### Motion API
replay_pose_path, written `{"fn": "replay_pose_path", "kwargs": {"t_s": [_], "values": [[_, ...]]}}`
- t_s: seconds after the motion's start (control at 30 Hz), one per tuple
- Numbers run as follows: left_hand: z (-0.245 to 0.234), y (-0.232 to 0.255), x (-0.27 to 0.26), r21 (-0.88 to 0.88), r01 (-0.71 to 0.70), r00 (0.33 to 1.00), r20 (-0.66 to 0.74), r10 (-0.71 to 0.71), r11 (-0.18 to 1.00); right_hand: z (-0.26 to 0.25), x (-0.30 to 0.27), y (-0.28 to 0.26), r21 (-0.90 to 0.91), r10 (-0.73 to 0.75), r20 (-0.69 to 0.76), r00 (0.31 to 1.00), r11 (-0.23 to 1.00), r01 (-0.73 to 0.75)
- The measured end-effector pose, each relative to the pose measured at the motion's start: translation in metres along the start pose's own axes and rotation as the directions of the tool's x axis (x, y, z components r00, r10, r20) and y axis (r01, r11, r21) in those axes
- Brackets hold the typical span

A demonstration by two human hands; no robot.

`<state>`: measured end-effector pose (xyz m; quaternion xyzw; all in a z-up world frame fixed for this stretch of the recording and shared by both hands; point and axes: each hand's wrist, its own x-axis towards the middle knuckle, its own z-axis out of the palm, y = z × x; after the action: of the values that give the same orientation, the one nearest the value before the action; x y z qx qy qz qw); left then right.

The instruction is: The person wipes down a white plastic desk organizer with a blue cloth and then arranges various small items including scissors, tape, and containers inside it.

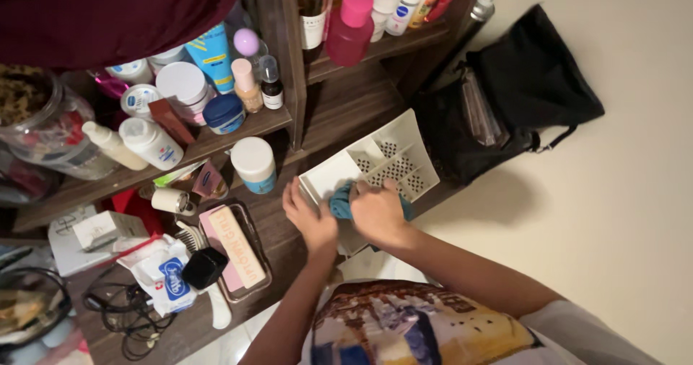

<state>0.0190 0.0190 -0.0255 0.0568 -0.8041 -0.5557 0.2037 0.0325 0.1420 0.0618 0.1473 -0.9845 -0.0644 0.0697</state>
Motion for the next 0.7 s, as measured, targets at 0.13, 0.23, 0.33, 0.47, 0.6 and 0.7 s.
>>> {"fn": "replay_pose_path", "kwargs": {"t_s": [0.13, 0.23, 0.33, 0.47, 0.6, 0.7], "values": [[-0.02, -0.013, 0.032, -0.043, 0.044, 0.956, 0.291, -0.03, 0.998, 0.014, 0.008, -0.01, -0.006, 0.11, 0.008, 0.994, 0.994, -0.11], [-0.025, -0.011, 0.04, 0.017, 0.009, 0.922, 0.386, -0.015, 1.0, 0.017, 0.024, -0.012, -0.026, 0.175, 0.064, 0.982, 0.984, -0.174], [-0.027, -0.01, 0.04, 0.035, -0.008, 0.917, 0.398, -0.007, 0.999, 0.015, 0.039, -0.023, -0.031, 0.234, 0.053, 0.971, 0.972, -0.233], [-0.031, -0.011, 0.041, 0.028, 0.002, 0.897, 0.443, -0.015, 1.0, 0.012, 0.056, -0.031, -0.028, 0.294, 0.141, 0.945, 0.956, -0.293], [-0.034, -0.004, 0.048, 0.073, 0.003, 0.875, 0.483, -0.038, 0.997, 0.012, 0.057, -0.028, 0.118, 0.311, 0.133, 0.941, 0.938, -0.326], [-0.034, -0.001, 0.048, 0.166, 0.077, 0.845, 0.512, -0.152, 0.983, 0.013, 0.042, -0.017, 0.147, 0.307, 0.133, 0.943, 0.934, -0.325]]}}
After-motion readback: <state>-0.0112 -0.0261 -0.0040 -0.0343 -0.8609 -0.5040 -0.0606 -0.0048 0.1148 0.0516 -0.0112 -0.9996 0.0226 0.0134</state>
